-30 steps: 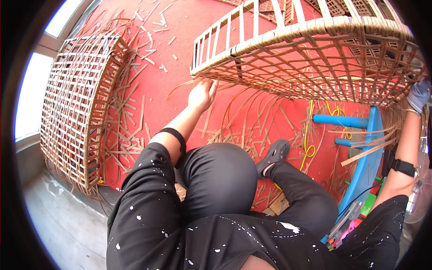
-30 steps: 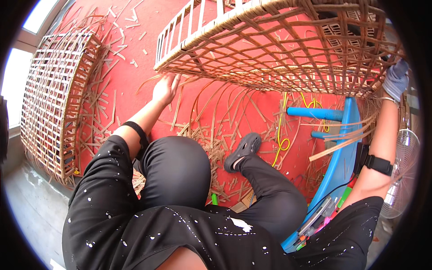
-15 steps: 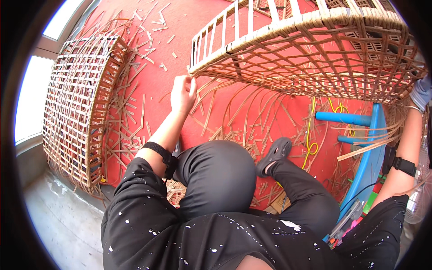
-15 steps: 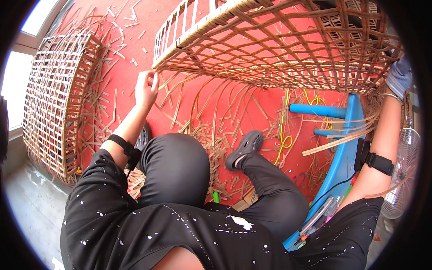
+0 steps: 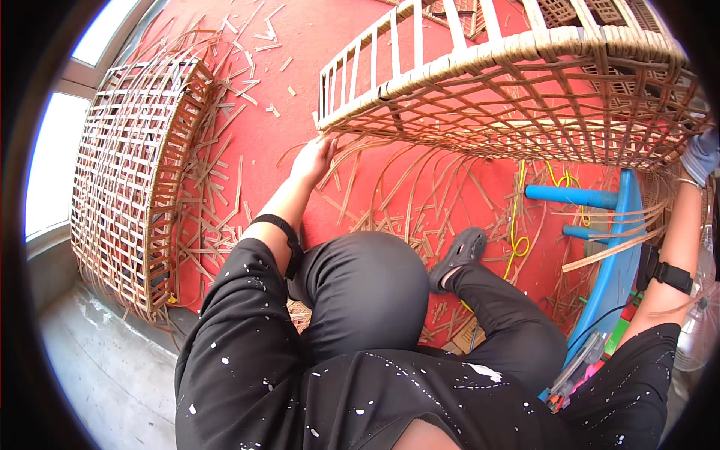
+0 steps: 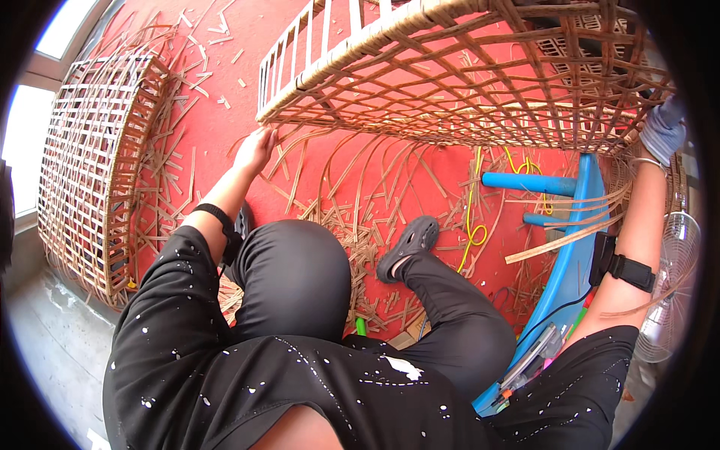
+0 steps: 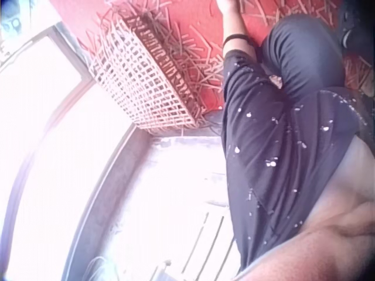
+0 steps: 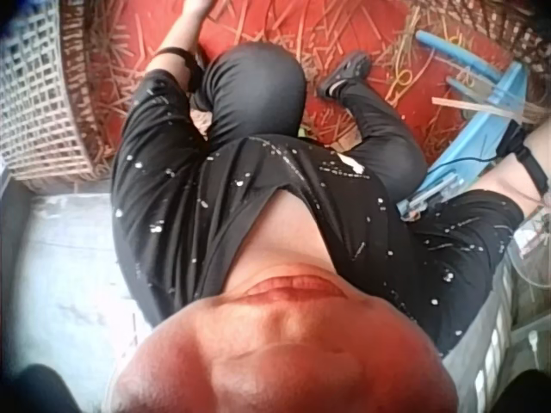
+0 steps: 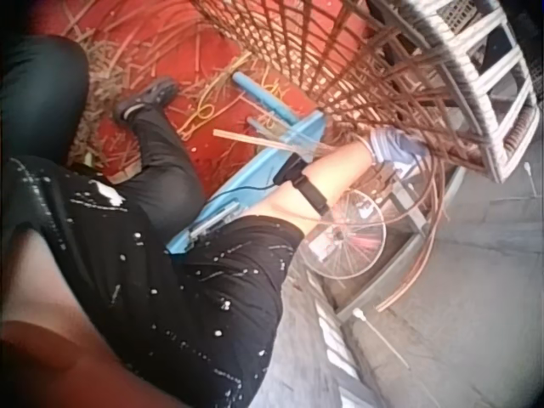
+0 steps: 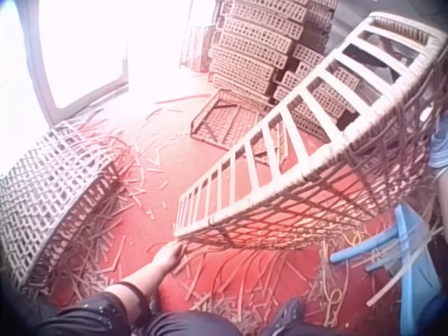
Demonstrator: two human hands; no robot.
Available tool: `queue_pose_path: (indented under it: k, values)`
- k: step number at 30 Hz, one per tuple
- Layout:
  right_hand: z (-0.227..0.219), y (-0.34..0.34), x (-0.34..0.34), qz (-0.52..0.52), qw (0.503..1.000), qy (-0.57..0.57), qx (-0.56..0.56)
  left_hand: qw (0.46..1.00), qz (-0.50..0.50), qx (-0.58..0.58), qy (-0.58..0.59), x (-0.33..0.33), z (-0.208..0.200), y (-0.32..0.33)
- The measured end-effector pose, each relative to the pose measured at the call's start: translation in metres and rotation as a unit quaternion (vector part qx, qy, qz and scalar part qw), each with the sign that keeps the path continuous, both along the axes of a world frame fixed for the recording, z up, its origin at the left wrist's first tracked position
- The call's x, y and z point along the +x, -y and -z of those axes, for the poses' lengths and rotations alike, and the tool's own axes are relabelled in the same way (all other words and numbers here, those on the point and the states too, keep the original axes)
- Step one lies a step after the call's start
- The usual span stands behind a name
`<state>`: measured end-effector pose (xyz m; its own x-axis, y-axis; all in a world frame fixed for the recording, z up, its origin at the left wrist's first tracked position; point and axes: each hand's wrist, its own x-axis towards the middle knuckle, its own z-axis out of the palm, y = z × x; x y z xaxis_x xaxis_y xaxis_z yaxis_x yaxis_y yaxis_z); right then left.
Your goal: Weaving bamboo or rattan strips onto a furniture frame and securing them with a pneumatic staple gun and trimming excess with scissors.
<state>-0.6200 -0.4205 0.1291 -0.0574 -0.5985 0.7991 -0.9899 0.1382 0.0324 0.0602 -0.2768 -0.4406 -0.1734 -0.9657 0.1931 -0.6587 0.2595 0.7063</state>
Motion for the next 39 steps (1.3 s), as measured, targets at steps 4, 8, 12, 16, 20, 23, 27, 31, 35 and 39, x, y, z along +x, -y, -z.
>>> queue_pose_path:
  k: [4, 8, 12, 16, 20, 23, 27, 31, 35, 39]
  values:
    - [-0.001, -0.004, 0.007, -0.014, 1.000, 0.003, -0.008, 0.999, -0.018, 0.036, -0.018, -0.003, 0.016, 0.002]
    - [0.014, -0.010, 0.039, -0.067, 0.998, 0.013, -0.015, 0.995, -0.029, 0.096, 0.024, 0.006, 0.026, 0.008]
    - [0.042, -0.029, 0.101, -0.258, 0.961, 0.094, -0.008, 0.986, -0.049, 0.145, 0.060, 0.035, 0.015, -0.010]
    - [0.062, -0.066, 0.176, -0.283, 0.955, 0.093, 0.016, 0.985, -0.152, 0.066, 0.051, 0.078, -0.021, -0.055]
    - [0.071, -0.098, 0.251, -0.231, 0.968, -0.074, 0.061, 0.987, -0.151, 0.055, 0.002, 0.112, -0.089, -0.076]
    - [0.096, -0.124, 0.314, -0.409, 0.876, 0.218, 0.134, 0.984, -0.154, 0.048, -0.075, 0.118, -0.165, -0.086]
    - [0.108, -0.187, 0.365, -0.328, 0.932, -0.042, 0.149, 0.964, -0.147, 0.036, -0.217, 0.098, -0.281, -0.109]
    - [0.134, -0.256, 0.390, -0.369, 0.907, -0.050, 0.196, 0.951, -0.065, -0.076, -0.293, 0.058, -0.371, -0.159]
    - [0.153, -0.307, 0.379, -0.362, 0.894, -0.030, 0.264, 0.985, -0.040, -0.118, -0.120, 0.013, -0.408, -0.223]
    - [0.162, -0.352, 0.367, -0.371, 0.860, -0.015, 0.350, 0.989, -0.031, -0.136, -0.054, -0.023, -0.410, -0.271]
